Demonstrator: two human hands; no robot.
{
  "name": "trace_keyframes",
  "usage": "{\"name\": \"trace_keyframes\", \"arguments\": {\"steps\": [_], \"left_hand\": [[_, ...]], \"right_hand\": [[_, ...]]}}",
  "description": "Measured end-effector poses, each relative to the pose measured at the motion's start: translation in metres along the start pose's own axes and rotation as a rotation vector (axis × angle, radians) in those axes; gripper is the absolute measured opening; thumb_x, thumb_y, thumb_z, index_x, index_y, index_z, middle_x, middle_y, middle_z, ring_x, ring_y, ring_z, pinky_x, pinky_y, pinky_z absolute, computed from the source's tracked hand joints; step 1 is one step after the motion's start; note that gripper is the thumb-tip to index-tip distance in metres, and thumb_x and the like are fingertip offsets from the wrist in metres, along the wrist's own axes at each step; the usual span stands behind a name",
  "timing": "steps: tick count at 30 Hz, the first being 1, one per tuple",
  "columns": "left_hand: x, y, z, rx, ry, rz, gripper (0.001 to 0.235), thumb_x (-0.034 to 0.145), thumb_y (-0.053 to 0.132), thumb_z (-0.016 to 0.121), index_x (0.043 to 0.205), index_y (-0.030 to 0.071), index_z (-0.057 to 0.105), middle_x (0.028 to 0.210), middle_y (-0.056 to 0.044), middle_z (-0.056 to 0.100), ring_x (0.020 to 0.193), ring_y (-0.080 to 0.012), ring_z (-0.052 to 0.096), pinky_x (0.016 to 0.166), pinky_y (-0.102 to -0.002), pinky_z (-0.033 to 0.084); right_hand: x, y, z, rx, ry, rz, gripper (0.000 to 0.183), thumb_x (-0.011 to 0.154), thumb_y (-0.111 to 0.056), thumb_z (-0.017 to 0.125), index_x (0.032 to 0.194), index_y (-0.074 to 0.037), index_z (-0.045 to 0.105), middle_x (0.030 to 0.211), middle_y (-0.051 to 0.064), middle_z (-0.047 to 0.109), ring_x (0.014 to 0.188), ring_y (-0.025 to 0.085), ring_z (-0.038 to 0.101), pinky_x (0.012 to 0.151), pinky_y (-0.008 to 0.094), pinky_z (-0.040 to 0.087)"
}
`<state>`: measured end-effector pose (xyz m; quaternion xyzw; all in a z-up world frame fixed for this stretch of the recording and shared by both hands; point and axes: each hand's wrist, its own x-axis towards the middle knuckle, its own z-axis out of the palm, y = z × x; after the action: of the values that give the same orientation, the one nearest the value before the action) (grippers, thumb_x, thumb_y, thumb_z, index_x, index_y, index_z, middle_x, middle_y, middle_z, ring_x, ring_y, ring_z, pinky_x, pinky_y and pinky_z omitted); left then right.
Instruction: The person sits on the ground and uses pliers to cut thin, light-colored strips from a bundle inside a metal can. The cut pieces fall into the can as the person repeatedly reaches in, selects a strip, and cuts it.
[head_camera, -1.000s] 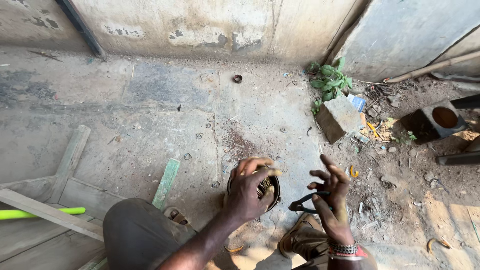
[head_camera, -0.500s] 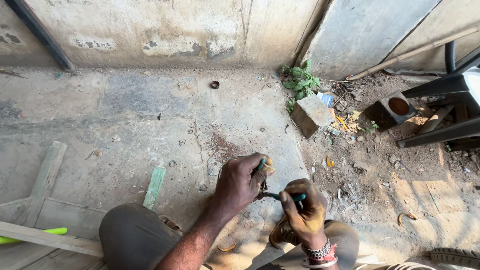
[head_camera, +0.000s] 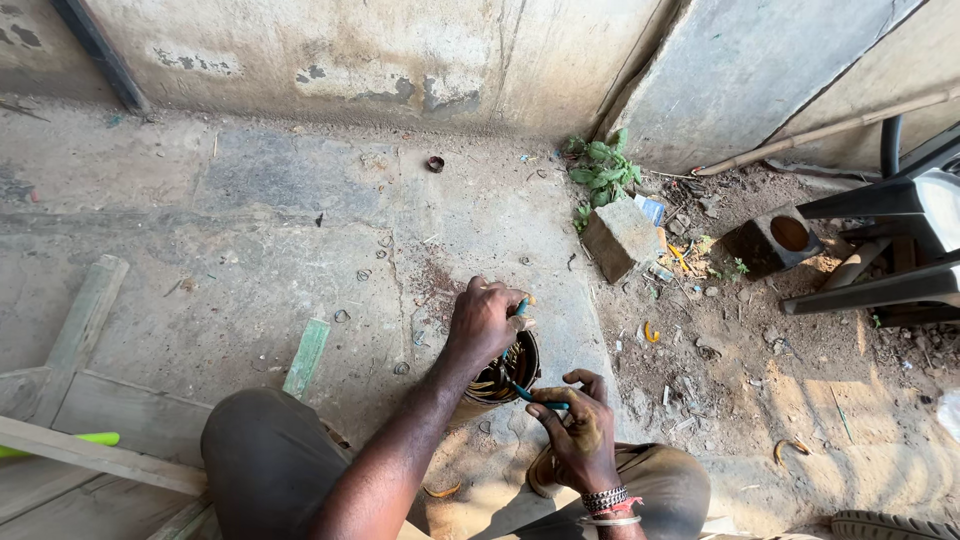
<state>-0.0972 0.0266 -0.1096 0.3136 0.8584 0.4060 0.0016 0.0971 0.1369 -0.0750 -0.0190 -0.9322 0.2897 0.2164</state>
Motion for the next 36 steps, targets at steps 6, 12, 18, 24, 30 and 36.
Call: {"name": "trace_keyframes", "arguments": {"steps": [6, 12, 18, 24, 30, 36], "left_hand": [[-0.002, -0.014, 0.011, 0.051, -0.042, -0.016, 0.036, 0.074, 0.025, 0.091, 0.105, 0.012, 0.079, 0.101, -0.008, 0.076, 0.1, -0.0243, 0.061, 0.092, -0.043, 0.05], [-0.006, -0.013, 0.01, 0.035, -0.037, -0.021, 0.037, 0.071, 0.025, 0.092, 0.103, 0.012, 0.08, 0.097, -0.008, 0.075, 0.099, -0.0257, 0.059, 0.089, -0.045, 0.049], [-0.026, -0.001, -0.001, -0.053, -0.15, -0.021, 0.067, 0.093, 0.064, 0.06, 0.124, 0.005, 0.071, 0.113, -0.014, 0.071, 0.107, -0.0285, 0.06, 0.092, -0.047, 0.053], [-0.054, 0.0, -0.003, -0.077, -0.082, 0.028, 0.115, 0.073, 0.097, 0.037, 0.137, 0.004, 0.061, 0.136, -0.017, 0.058, 0.125, -0.0384, 0.048, 0.103, -0.064, 0.038], [-0.071, -0.013, -0.03, -0.069, 0.0, -0.071, 0.113, 0.075, 0.094, 0.037, 0.146, 0.009, 0.055, 0.156, -0.021, 0.034, 0.143, -0.0411, 0.028, 0.111, -0.073, 0.026], [-0.114, 0.004, -0.046, -0.219, 0.192, -0.181, 0.093, 0.092, 0.078, 0.039, 0.148, 0.004, 0.048, 0.149, -0.02, 0.041, 0.139, -0.0374, 0.034, 0.112, -0.065, 0.028]], "right_hand": [[0.005, 0.006, 0.009, 0.012, -0.073, 0.022, 0.018, 0.078, -0.028, 0.084, 0.09, -0.015, 0.077, 0.091, -0.001, 0.081, 0.123, 0.028, 0.056, 0.094, 0.042, 0.046], [0.008, 0.006, 0.014, -0.056, -0.103, 0.022, 0.02, 0.078, -0.031, 0.083, 0.088, -0.016, 0.078, 0.094, -0.002, 0.081, 0.128, 0.03, 0.052, 0.097, 0.047, 0.041], [0.014, 0.015, 0.018, -0.012, -0.127, 0.033, 0.018, 0.08, -0.026, 0.084, 0.09, -0.014, 0.076, 0.096, -0.001, 0.08, 0.123, 0.03, 0.058, 0.098, 0.048, 0.046], [0.039, 0.017, 0.034, 0.274, -0.107, -0.135, 0.09, 0.074, -0.014, 0.079, 0.149, -0.002, 0.029, 0.145, 0.025, 0.047, 0.131, 0.04, 0.052, 0.107, 0.049, 0.047], [0.061, 0.006, 0.073, 0.692, -0.222, 0.117, 0.1, 0.075, -0.002, 0.076, 0.156, -0.002, 0.016, 0.146, 0.02, 0.038, 0.137, 0.032, 0.04, 0.111, 0.045, 0.041], [0.056, 0.016, 0.111, 0.84, 0.007, 0.256, 0.04, 0.088, -0.003, 0.072, 0.123, -0.002, 0.053, 0.101, 0.006, 0.057, 0.096, 0.015, 0.058, 0.089, 0.034, 0.054]]}}
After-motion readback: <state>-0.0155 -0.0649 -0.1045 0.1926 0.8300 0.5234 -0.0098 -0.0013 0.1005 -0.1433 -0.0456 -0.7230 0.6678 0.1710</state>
